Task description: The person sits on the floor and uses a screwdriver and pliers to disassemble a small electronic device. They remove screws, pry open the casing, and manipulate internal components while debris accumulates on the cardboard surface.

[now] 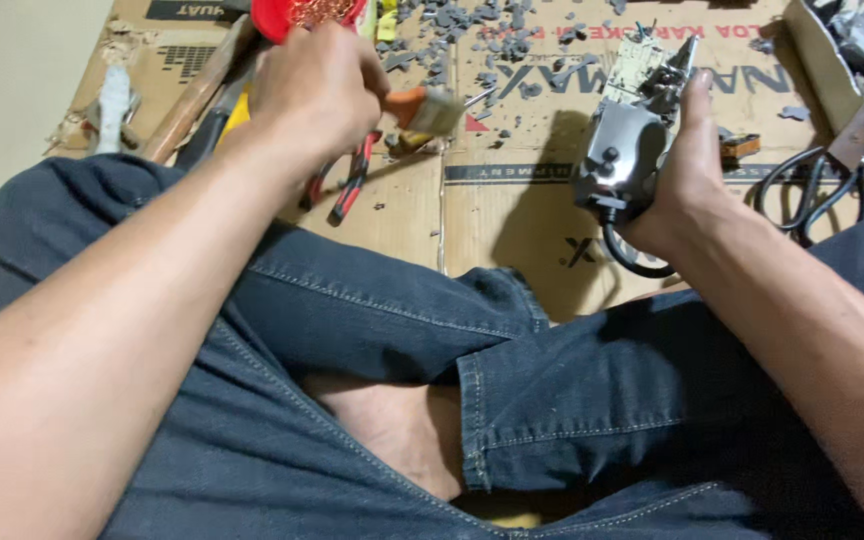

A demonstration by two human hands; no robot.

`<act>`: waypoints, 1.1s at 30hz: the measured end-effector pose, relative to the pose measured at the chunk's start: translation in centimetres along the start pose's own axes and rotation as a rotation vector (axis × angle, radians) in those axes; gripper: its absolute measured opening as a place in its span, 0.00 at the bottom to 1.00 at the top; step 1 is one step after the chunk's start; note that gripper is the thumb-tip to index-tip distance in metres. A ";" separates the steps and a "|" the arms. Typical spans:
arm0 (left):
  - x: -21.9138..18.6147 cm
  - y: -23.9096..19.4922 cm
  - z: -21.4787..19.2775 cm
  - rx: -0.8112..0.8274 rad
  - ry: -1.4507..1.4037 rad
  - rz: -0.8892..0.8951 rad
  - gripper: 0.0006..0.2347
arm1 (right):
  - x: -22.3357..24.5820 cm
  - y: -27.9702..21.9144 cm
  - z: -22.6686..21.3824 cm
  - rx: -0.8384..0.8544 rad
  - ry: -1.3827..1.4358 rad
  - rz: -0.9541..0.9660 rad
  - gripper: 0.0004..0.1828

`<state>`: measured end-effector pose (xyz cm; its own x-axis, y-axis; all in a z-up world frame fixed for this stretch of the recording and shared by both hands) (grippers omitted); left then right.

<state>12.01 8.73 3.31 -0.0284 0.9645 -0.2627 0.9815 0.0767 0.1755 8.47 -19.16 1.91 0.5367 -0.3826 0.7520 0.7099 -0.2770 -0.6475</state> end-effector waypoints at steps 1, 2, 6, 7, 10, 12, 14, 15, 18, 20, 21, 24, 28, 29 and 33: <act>-1.7 -0.4 -0.7 -0.001 -0.003 0.006 0.10 | 0.0 0.1 -0.3 -0.004 0.004 -0.004 0.41; -3.1 -0.7 -1.2 0.150 -0.082 -0.031 0.15 | 0.3 0.2 -0.1 0.002 -0.003 -0.041 0.43; -8.1 -4.1 -0.5 0.685 -0.220 0.208 0.16 | 1.8 0.1 0.1 0.000 0.021 -0.092 0.46; -7.4 -2.6 2.2 0.683 -0.220 0.218 0.16 | 2.2 0.2 -0.1 -0.006 0.026 -0.098 0.46; -6.2 1.5 7.4 0.533 -0.111 0.210 0.15 | 3.0 0.5 -1.3 -0.046 0.080 -0.099 0.47; -5.0 3.1 5.4 0.128 -0.085 0.057 0.10 | 2.9 0.4 -1.2 -0.059 0.114 -0.089 0.48; -3.1 6.2 5.5 0.081 -0.084 0.083 0.09 | 2.7 0.2 -0.7 -0.058 0.128 -0.081 0.49; -2.3 7.7 5.6 0.039 -0.084 0.111 0.08 | 2.6 0.2 -0.6 -0.062 0.144 -0.072 0.51; -6.4 4.7 3.9 0.256 -0.289 0.185 0.12 | 2.6 0.1 -0.8 -0.082 0.193 -0.063 0.54; -8.1 2.7 4.3 0.449 -0.262 0.256 0.12 | 2.4 -0.1 -0.9 -0.094 0.211 -0.059 0.55; -9.1 1.4 4.8 0.642 -0.233 0.322 0.13 | 2.3 -0.1 -1.0 -0.103 0.226 -0.053 0.57; -8.8 4.6 7.0 0.443 -0.105 0.206 0.13 | 2.2 -0.7 -1.1 -0.075 0.197 -0.097 0.54; -5.8 8.4 6.8 0.156 -0.112 -0.020 0.11 | 2.1 -0.6 -2.0 -0.147 0.137 -0.070 0.53; -6.4 7.5 6.1 0.177 -0.143 0.000 0.12 | 2.0 -0.5 -1.8 -0.137 0.128 -0.065 0.52; -11.0 1.4 5.3 0.582 -0.402 0.151 0.15 | 1.8 -0.2 -1.9 -0.110 0.098 -0.056 0.47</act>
<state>14.67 -3.07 1.43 0.0776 0.7779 -0.6235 0.9142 -0.3050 -0.2668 8.41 -21.45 3.20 0.4467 -0.4465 0.7753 0.6807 -0.3927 -0.6184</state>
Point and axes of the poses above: each hand's wrist, its own y-axis towards the middle knuckle, its own z-axis out of the palm, x = y × z, the point moved 3 cm from there along y, towards the middle knuckle, and after that the axes turned 3 degrees about -x, right-handed, at the moved point
